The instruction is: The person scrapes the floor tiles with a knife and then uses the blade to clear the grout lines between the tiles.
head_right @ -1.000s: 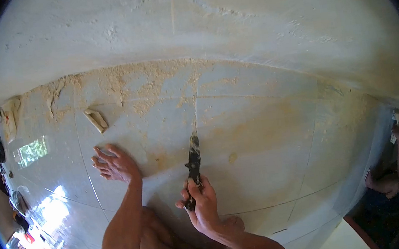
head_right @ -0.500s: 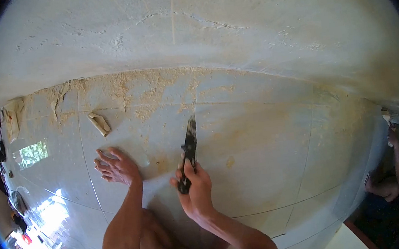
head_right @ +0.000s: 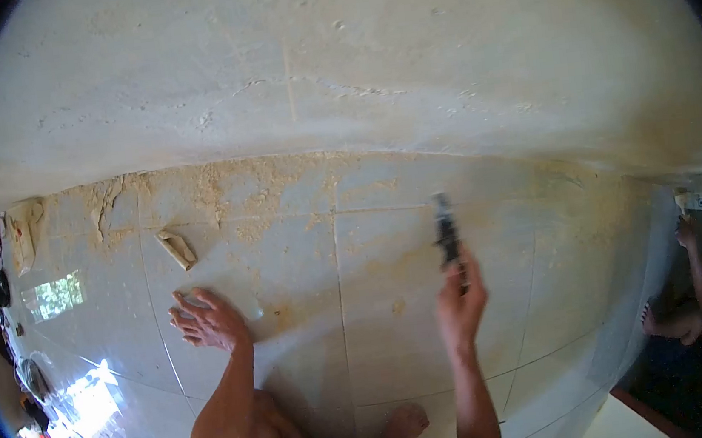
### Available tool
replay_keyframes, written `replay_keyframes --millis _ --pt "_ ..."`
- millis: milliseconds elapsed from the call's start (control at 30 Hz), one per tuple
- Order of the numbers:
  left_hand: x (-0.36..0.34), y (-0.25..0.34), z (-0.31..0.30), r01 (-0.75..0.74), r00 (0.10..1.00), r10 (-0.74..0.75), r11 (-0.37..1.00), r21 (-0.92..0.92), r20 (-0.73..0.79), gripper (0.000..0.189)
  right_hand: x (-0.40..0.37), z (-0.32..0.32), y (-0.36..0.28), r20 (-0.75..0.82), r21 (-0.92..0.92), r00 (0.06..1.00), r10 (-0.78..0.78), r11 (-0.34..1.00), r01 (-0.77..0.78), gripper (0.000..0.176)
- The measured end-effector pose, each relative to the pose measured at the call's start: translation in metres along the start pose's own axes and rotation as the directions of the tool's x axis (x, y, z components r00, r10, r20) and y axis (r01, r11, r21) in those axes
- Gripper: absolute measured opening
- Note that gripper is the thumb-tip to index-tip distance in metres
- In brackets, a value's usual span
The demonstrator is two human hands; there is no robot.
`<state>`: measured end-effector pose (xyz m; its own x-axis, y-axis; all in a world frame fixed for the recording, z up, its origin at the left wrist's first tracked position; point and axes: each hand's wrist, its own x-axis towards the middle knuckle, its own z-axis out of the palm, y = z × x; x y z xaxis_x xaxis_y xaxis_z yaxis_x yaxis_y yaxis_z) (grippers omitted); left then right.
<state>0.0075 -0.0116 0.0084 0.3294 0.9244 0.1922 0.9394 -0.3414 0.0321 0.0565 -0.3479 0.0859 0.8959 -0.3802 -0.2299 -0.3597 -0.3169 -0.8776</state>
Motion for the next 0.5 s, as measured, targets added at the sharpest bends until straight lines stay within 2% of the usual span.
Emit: replay_keyframes --millis 33,67,100,167,300,367,433,500 --pt "0.0 -0.002 0.002 -0.002 1.0 0.002 1.0 0.018 -0.03 0.053 0.019 -0.018 0.004 -0.098 -0.035 0.995 -0.021 0.999 0.018 0.034" --pt "0.001 -0.002 0.003 -0.007 1.0 0.007 1.0 0.01 -0.027 0.053 0.041 -0.031 0.03 -0.259 -0.048 0.96 -0.107 0.994 0.098 0.034" --pt "0.001 -0.003 0.003 -0.007 0.999 0.007 1.0 0.024 -0.031 0.053 0.055 -0.044 0.031 -0.266 -0.049 0.958 -0.11 0.994 0.1 0.034" --pt "0.001 -0.003 0.004 -0.009 0.999 0.01 0.999 0.036 -0.032 0.053 0.077 -0.058 0.03 -0.399 -0.149 0.917 0.005 0.986 -0.07 0.034" --pt "0.001 -0.002 0.002 -0.005 0.999 0.007 0.998 0.055 -0.033 0.053 0.097 -0.043 0.055 -0.405 -0.112 0.914 0.013 0.992 -0.063 0.035" --pt "0.0 0.0 0.0 -0.001 1.0 0.002 0.999 0.053 -0.016 0.053 0.094 -0.016 0.061 -0.277 -0.169 0.951 -0.136 0.981 0.091 0.028" --pt "0.0 0.001 -0.001 0.013 1.0 -0.013 0.999 0.052 -0.007 0.053 0.071 0.03 0.034 -0.321 -0.264 0.901 -0.291 0.941 0.21 0.022" --pt "0.001 -0.001 0.001 0.009 1.0 -0.009 0.999 0.049 -0.007 0.053 0.051 0.053 0.032 -0.126 -0.199 0.937 -0.325 0.934 0.297 0.017"
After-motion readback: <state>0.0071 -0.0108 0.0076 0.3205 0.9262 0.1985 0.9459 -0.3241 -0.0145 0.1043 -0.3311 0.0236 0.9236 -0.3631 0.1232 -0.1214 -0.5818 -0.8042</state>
